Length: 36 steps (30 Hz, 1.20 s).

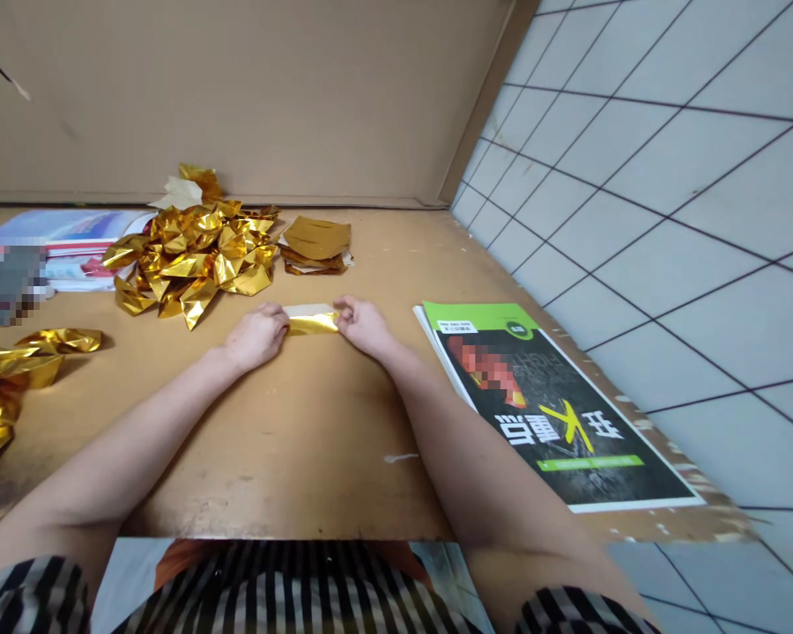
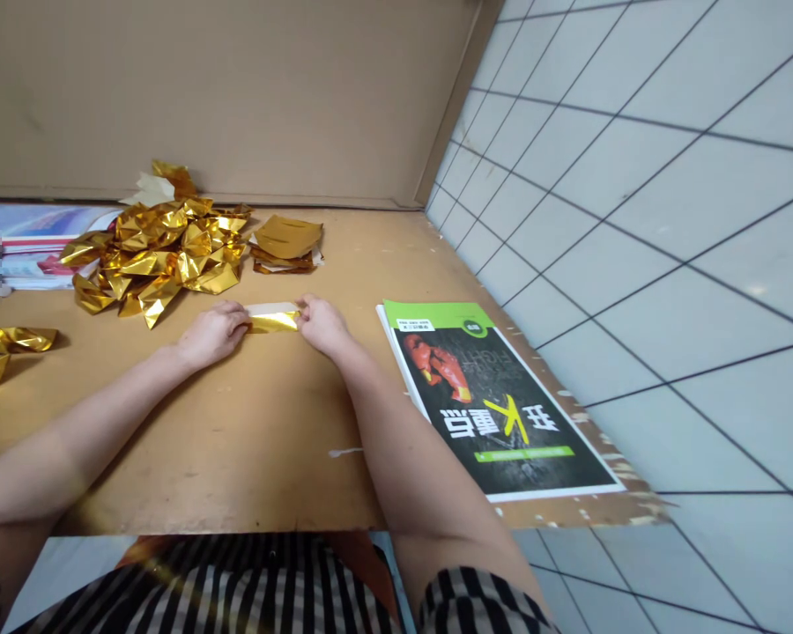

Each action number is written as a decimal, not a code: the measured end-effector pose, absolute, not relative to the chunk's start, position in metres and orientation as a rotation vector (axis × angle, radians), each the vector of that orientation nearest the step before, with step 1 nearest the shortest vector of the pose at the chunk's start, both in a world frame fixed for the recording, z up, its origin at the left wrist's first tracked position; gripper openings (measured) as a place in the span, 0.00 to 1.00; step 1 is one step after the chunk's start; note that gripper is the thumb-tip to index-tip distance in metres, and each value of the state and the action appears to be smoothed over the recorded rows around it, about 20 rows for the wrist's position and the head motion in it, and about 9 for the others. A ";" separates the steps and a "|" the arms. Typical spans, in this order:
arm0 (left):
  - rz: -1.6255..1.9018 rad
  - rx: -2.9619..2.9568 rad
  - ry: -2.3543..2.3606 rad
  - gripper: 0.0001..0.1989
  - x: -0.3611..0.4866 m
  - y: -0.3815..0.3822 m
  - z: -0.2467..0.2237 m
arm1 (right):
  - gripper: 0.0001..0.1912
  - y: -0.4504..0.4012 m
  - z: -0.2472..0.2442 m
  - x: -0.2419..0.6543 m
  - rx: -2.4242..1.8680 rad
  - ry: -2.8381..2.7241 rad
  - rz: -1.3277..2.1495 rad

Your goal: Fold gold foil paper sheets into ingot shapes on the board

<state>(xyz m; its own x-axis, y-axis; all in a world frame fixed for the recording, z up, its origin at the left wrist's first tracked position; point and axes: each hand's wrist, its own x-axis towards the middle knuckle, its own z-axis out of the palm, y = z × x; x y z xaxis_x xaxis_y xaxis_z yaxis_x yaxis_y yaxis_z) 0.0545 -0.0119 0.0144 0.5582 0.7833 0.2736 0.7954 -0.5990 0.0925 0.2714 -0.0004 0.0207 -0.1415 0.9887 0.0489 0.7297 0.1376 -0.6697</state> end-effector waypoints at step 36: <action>-0.399 -2.739 -1.184 0.14 0.077 -0.021 0.008 | 0.15 -0.019 0.035 0.277 -1.282 -2.379 0.852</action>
